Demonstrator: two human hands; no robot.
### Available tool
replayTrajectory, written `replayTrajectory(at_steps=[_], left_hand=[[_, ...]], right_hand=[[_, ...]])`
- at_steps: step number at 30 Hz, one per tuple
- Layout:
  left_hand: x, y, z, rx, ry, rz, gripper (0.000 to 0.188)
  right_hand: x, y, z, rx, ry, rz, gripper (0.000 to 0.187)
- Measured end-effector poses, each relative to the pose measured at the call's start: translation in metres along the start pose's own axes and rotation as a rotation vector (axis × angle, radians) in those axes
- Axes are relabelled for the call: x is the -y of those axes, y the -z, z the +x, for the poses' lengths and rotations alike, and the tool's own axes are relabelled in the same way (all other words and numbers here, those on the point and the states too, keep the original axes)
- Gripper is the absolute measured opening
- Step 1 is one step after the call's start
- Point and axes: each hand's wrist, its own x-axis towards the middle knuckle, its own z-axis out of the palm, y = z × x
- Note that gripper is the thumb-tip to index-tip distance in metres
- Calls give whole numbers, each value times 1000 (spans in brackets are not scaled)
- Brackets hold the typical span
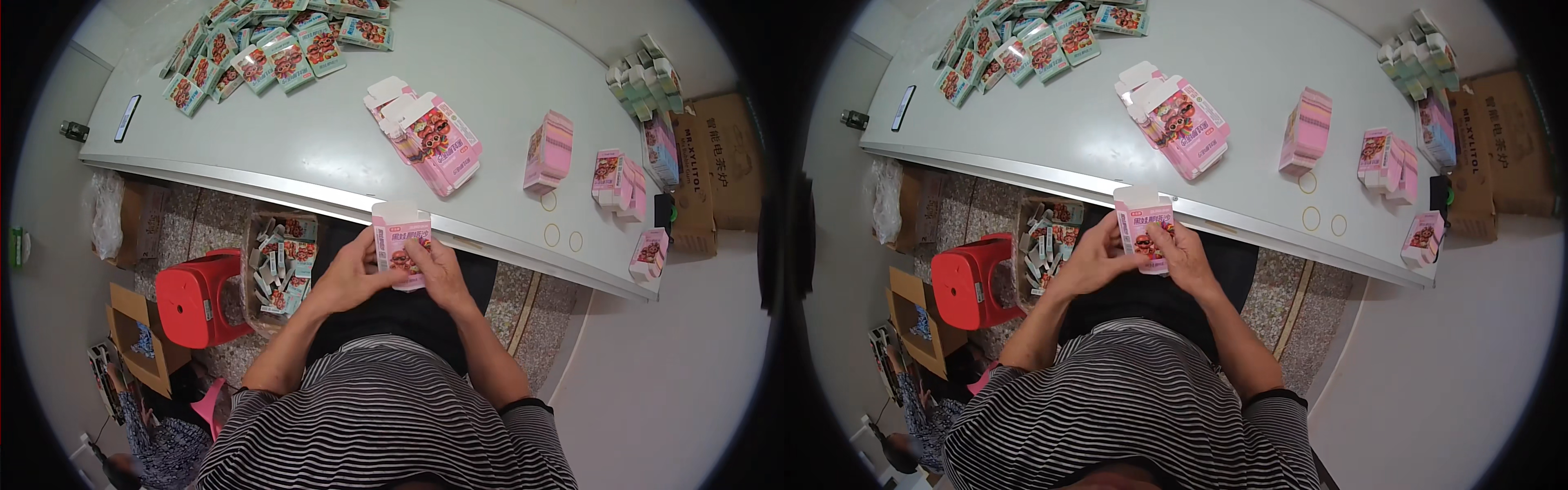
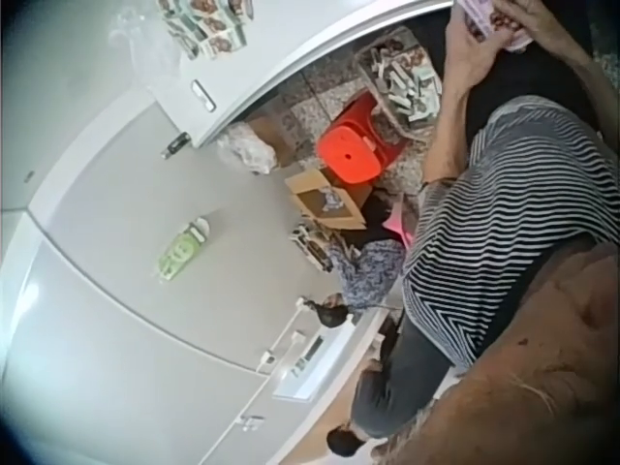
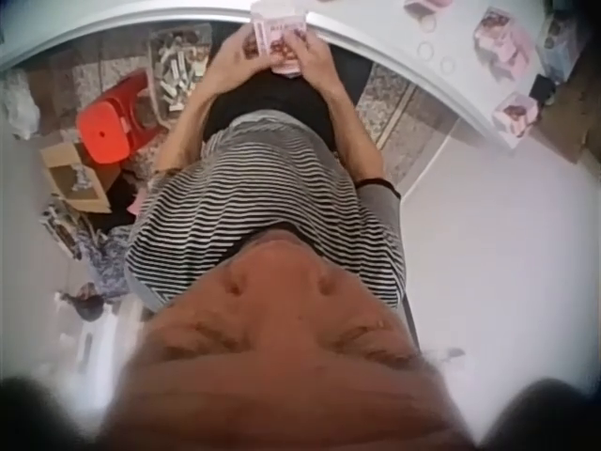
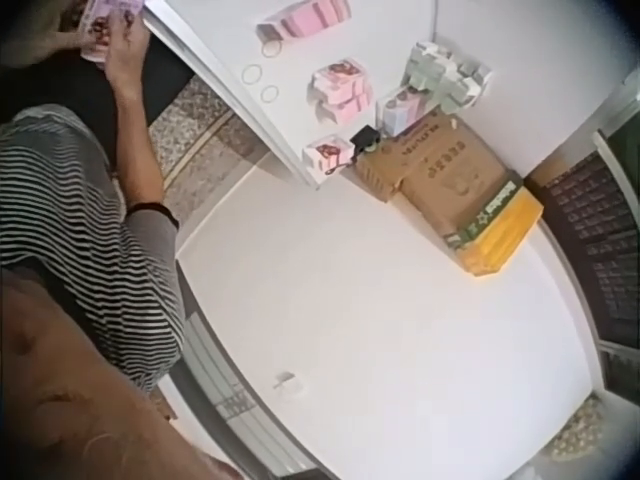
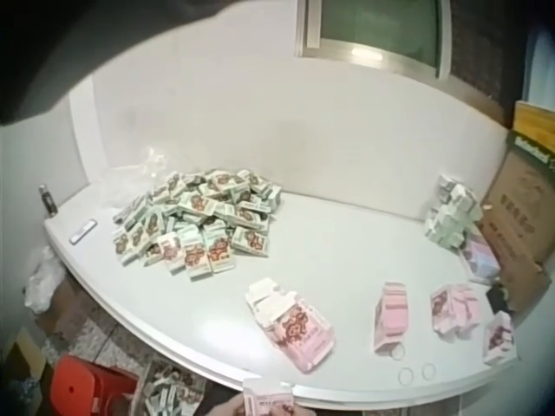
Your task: Packaging product sachets into pink cardboard boxes on a workbench.
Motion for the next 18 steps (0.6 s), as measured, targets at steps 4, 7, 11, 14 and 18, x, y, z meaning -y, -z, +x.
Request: replayTrajectory(at_steps=[4, 7, 11, 14, 18], left_hand=[[3, -16, 0, -301, -52, 679, 65], [17, -16, 0, -333, -58, 405, 66], [22, -9, -1, -207, -54, 120, 49], [18, -3, -4, -147, 28, 0, 42], [19, 6, -4, -70, 108, -18, 40]], right_hand=[[-21, -24, 0, -204, 168, -139, 41], [-16, -31, -2, -168, 212, -170, 49], [-18, -20, -1, 1, 119, 312, 47], [-11, -5, -2, 110, 0, 467, 46], [-12, 3, 0, 41, -73, 418, 42]])
